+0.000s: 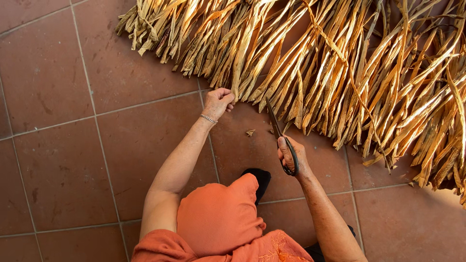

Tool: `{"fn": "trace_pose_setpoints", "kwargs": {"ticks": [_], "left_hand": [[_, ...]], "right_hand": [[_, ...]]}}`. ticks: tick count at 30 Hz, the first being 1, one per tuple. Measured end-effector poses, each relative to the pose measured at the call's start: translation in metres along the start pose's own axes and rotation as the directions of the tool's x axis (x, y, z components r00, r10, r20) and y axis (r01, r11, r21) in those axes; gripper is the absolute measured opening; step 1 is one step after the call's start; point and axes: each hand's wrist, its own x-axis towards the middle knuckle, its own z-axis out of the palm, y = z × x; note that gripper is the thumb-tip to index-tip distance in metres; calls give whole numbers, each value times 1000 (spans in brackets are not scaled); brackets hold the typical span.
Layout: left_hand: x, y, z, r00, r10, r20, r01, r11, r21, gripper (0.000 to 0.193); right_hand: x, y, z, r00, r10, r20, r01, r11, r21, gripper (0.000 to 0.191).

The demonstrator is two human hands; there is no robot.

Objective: The person uses shears to cut the ends of a large bundle of dried leaves laid on a tiled floor. They repeatedly trim small sections, creating a pile of cut pieces on the floor.

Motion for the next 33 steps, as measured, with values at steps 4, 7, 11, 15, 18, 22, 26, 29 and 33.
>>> {"fn": "trace_pose_setpoints", "kwargs": {"ticks": [4,7,11,15,18,22,26,29,33], "left_hand": [[-16,0,1,959,-173,223,238,922,-306,17],[-22,-2,2,937,-191,294,305,857,-416,17],[-25,-7,3,945,-146,293,270,852,-448,15],[-28,-18,7,968,-125,220,205,896,-394,14],[-32,-28,17,997,-12,74,20,995,-97,17],[-41,-41,43,953,303,1,-275,865,420,20],[-49,-49,61,878,471,89,-463,783,415,17],[-46,-50,55,865,484,135,-497,786,368,14],[-18,-40,24,820,568,-66,-455,718,527,14]], "right_hand": [[-2,-7,5,1000,-18,24,17,999,27,60],[-1,-13,8,999,-25,29,24,1000,20,61],[2,-17,11,998,-32,47,31,999,24,63],[4,-21,11,999,-25,47,26,1000,-11,66],[6,-25,11,997,-48,58,50,998,-33,69],[12,-25,12,995,-74,63,78,995,-61,65],[29,-21,11,997,76,-31,-77,997,-9,58],[38,-19,2,980,155,-127,-149,987,55,61],[32,-11,-7,979,158,-131,-143,982,120,56]]}}
